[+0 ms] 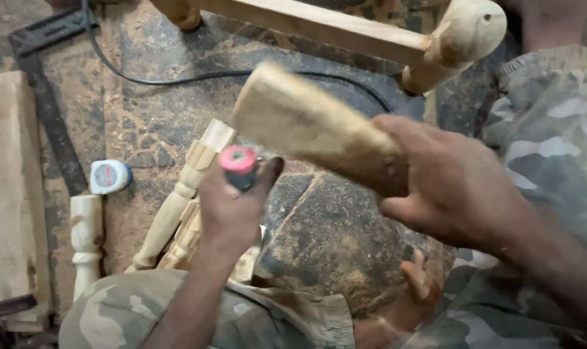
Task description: Using a chisel and wooden mallet to carve and shape furniture components.
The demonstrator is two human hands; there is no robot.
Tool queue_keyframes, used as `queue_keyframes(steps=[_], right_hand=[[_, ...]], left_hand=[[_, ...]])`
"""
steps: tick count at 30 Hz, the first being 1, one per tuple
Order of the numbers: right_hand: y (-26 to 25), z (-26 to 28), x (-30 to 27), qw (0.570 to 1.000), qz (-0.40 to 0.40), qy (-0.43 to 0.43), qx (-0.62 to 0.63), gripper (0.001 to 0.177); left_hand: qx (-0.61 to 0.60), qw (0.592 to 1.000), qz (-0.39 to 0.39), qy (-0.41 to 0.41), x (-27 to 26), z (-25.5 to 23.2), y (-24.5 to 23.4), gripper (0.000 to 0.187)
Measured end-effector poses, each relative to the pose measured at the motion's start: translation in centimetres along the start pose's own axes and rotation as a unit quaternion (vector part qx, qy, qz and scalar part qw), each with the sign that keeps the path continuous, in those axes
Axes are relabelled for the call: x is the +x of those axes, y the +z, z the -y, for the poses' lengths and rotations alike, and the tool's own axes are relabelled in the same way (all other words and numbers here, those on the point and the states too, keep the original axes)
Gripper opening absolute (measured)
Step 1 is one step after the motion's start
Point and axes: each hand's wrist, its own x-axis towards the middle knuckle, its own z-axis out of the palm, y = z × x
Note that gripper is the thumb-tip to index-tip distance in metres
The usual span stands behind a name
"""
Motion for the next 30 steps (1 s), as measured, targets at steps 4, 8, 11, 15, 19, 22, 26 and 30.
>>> queue_keyframes(steps=[4, 8, 11, 15, 19, 22, 26, 30], right_hand=[[0.6, 0.6, -1.7, 0.987, -0.043, 0.115, 0.1, 0.096], [0.3, 3.2, -3.6, 0.975, -0.179, -0.056, 0.122, 0.091], [0.2, 6.1, -4.8, 0.965, -0.204, -0.078, 0.143, 0.084], [-1.0, 9.2, -6.3, 0.935, -0.274, -0.191, 0.116, 0.085], [-2.9, 13.1, -8.5, 0.897, -0.318, -0.27, 0.143, 0.082], [-3.3, 15.3, -8.5, 0.849, -0.36, -0.363, 0.129, 0.077], [-1.8, 16.2, -7.5, 0.781, -0.36, -0.489, 0.143, 0.061], [1.0, 14.7, -5.4, 0.84, -0.313, -0.437, -0.074, 0.046]], left_hand=[[-0.116, 0.984, -0.066, 0.114, -4.4, 2.0, -4.3, 0.017], [-0.185, 0.952, -0.127, 0.207, -7.7, 5.5, -5.5, 0.019], [-0.163, 0.956, -0.131, 0.206, -9.0, 6.1, -6.1, 0.018], [-0.156, 0.964, -0.119, 0.181, -9.9, 5.8, -6.6, 0.019], [-0.118, 0.971, -0.109, 0.177, -11.0, 7.7, -6.3, 0.017], [-0.09, 0.972, -0.104, 0.189, -10.9, 11.9, -5.7, 0.015], [-0.044, 0.973, -0.093, 0.206, -11.6, 19.4, -3.6, 0.02], [0.004, 0.971, -0.084, 0.225, -10.3, 23.6, -2.7, 0.029]])
